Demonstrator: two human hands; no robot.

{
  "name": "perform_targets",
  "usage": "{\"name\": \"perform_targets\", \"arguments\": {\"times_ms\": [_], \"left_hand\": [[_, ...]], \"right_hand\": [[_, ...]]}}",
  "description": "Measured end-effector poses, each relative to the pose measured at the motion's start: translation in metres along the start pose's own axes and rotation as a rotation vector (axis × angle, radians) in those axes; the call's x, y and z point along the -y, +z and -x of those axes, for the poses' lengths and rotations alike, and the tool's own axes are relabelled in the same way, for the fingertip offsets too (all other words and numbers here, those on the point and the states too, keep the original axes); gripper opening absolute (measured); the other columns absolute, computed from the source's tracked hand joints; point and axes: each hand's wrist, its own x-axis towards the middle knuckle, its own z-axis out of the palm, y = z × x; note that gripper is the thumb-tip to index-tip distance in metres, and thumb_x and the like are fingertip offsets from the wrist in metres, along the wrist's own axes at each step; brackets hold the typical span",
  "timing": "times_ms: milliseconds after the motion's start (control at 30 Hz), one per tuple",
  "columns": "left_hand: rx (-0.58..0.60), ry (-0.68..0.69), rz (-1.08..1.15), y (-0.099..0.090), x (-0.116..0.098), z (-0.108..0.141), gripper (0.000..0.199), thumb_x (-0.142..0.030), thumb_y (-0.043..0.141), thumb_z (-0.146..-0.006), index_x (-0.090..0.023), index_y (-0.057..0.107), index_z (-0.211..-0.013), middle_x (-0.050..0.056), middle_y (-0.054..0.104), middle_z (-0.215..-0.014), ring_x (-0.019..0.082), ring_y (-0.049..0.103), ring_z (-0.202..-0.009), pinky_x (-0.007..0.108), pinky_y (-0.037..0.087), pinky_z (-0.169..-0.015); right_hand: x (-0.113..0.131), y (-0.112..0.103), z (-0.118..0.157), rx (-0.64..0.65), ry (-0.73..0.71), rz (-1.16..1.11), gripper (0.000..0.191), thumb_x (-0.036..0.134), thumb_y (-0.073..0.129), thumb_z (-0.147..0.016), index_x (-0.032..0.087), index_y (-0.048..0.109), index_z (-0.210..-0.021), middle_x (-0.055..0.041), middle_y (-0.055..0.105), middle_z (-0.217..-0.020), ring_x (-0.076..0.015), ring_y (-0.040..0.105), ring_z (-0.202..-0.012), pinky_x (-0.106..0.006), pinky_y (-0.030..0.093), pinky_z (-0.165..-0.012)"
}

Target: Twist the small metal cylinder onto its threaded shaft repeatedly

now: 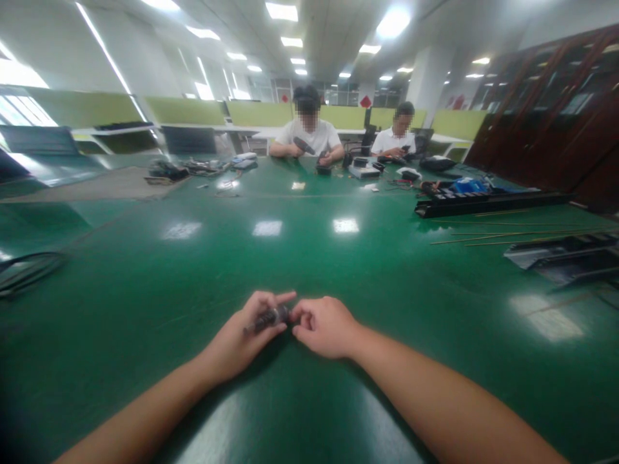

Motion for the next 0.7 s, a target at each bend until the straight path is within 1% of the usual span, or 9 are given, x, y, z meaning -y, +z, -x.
{"name": "perform_targets", "arguments": {"times_ms": [100,167,267,367,533,700], "left_hand": [[-0.020,-0.035,0.040,-0.0004,-0.0002,-0.0015,0.024,-0.031,0.059,-0.091,-0.023,0.040,-0.104,0.014,0.060,-0.134,0.022,0.061,-0.120,0.043,0.050,-0.103],[-0.031,-0.055,0.038,-0.0009,0.0001,-0.0017,0.028,-0.033,0.063,-0.089,-0.022,0.044,-0.107,0.012,0.063,-0.128,0.021,0.064,-0.112,0.040,0.052,-0.099],[-0.034,-0.066,0.016,-0.0014,0.0006,-0.0011,0.029,-0.034,0.063,-0.090,-0.020,0.051,-0.112,0.008,0.067,-0.116,0.019,0.066,-0.104,0.034,0.053,-0.093],[-0.032,-0.047,-0.036,-0.0018,0.0007,-0.0005,0.027,-0.034,0.061,-0.091,-0.020,0.055,-0.114,0.005,0.067,-0.108,0.018,0.065,-0.099,0.031,0.052,-0.090],[-0.039,-0.021,-0.167,-0.0030,0.0003,-0.0003,0.028,-0.035,0.059,-0.093,-0.023,0.057,-0.118,0.003,0.066,-0.110,0.018,0.063,-0.099,0.029,0.049,-0.089],[-0.032,-0.018,-0.195,-0.0031,0.0002,0.0002,0.028,-0.037,0.056,-0.095,-0.024,0.057,-0.120,0.002,0.065,-0.112,0.018,0.062,-0.099,0.029,0.048,-0.090]], "right_hand": [[0.0006,-0.0006,0.0001,-0.006,0.000,0.011,0.010,0.020,0.065,-0.081,0.021,0.067,-0.091,0.0050,0.066,-0.065,-0.0101,0.057,-0.055,-0.020,0.036,-0.055],[0.0010,-0.0008,0.0002,-0.009,-0.002,0.016,0.011,0.020,0.065,-0.081,0.021,0.067,-0.092,0.0049,0.066,-0.066,-0.0101,0.057,-0.056,-0.020,0.036,-0.055],[0.0022,-0.0012,-0.0001,-0.014,-0.010,0.015,0.012,0.021,0.065,-0.082,0.022,0.068,-0.094,0.0049,0.066,-0.066,-0.0100,0.057,-0.056,-0.020,0.036,-0.056],[0.0034,-0.0018,-0.0004,-0.021,-0.011,0.022,0.011,0.022,0.065,-0.082,0.021,0.068,-0.093,0.0045,0.065,-0.066,-0.0101,0.056,-0.056,-0.021,0.036,-0.055],[0.0030,-0.0015,0.0001,-0.017,-0.006,0.018,0.010,0.021,0.065,-0.082,0.021,0.068,-0.092,0.0042,0.065,-0.065,-0.0105,0.055,-0.056,-0.021,0.035,-0.055],[0.0011,0.0003,-0.0008,-0.024,0.002,-0.016,0.013,0.027,0.064,-0.087,0.021,0.070,-0.096,0.0027,0.065,-0.069,-0.0110,0.056,-0.059,-0.021,0.035,-0.055]]}}
